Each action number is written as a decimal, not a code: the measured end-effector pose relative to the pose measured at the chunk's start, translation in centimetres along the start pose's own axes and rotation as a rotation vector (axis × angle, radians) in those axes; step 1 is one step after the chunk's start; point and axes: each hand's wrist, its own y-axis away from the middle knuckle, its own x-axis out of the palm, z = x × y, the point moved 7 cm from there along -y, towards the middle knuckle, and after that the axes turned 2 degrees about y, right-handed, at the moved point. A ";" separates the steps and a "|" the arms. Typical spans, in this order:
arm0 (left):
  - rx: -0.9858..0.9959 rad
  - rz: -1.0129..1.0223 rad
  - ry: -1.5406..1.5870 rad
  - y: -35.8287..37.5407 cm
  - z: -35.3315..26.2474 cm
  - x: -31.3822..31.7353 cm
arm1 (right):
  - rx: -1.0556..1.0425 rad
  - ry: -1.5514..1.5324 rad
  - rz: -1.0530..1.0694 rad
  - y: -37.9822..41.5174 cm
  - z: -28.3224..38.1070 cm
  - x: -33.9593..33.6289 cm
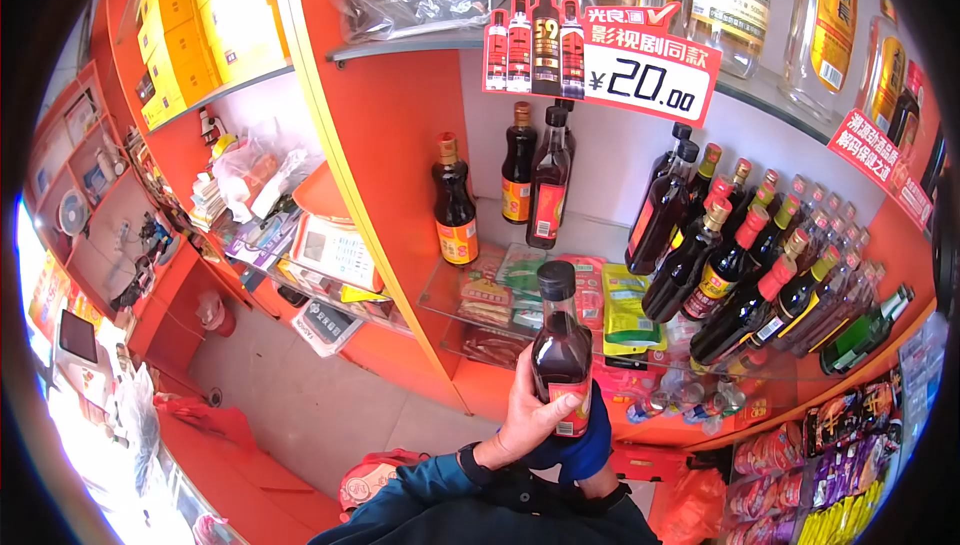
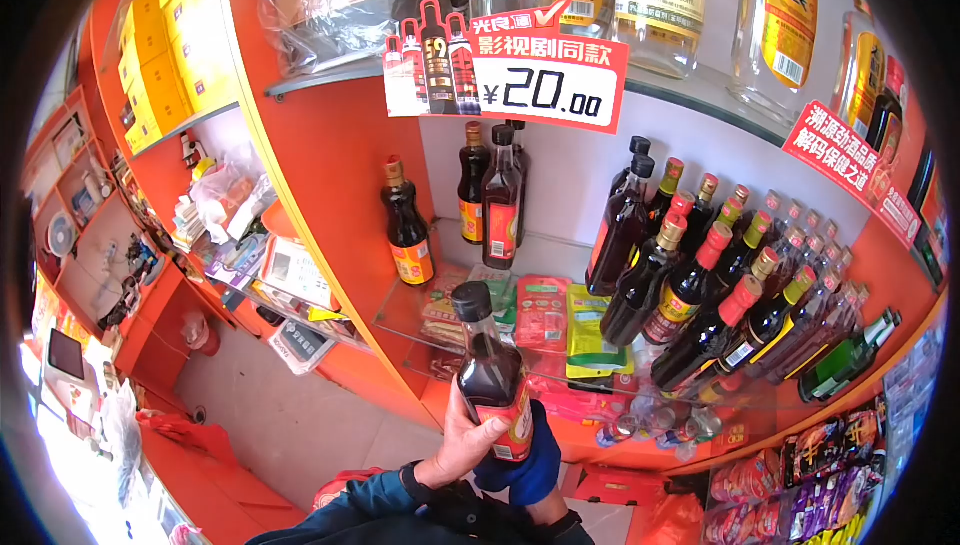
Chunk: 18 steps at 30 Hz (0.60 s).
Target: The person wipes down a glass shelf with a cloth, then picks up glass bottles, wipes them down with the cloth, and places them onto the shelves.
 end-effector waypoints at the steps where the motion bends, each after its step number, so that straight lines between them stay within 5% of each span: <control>1: -0.011 0.016 0.015 -0.1 -0.2 0.0 | 0.049 -0.129 -0.020 0.0 -0.6 -0.2; 4: -0.007 0.066 0.060 -0.8 -0.9 0.1 | 0.064 -0.259 0.026 -0.2 -0.6 0.3; 10: -0.003 0.137 0.225 -1.3 0.1 -0.1 | -0.043 0.286 0.203 1.3 3.3 2.4; 13: -0.034 0.175 0.249 -1.3 0.2 0.0 | -0.115 0.278 0.191 1.4 4.5 2.7; 15: -0.232 0.284 0.311 -1.0 1.5 0.5 | -0.252 0.639 0.249 2.2 5.7 3.1; 18: -0.276 0.317 0.294 -0.9 2.8 0.1 | -0.155 0.529 0.278 2.3 4.1 2.6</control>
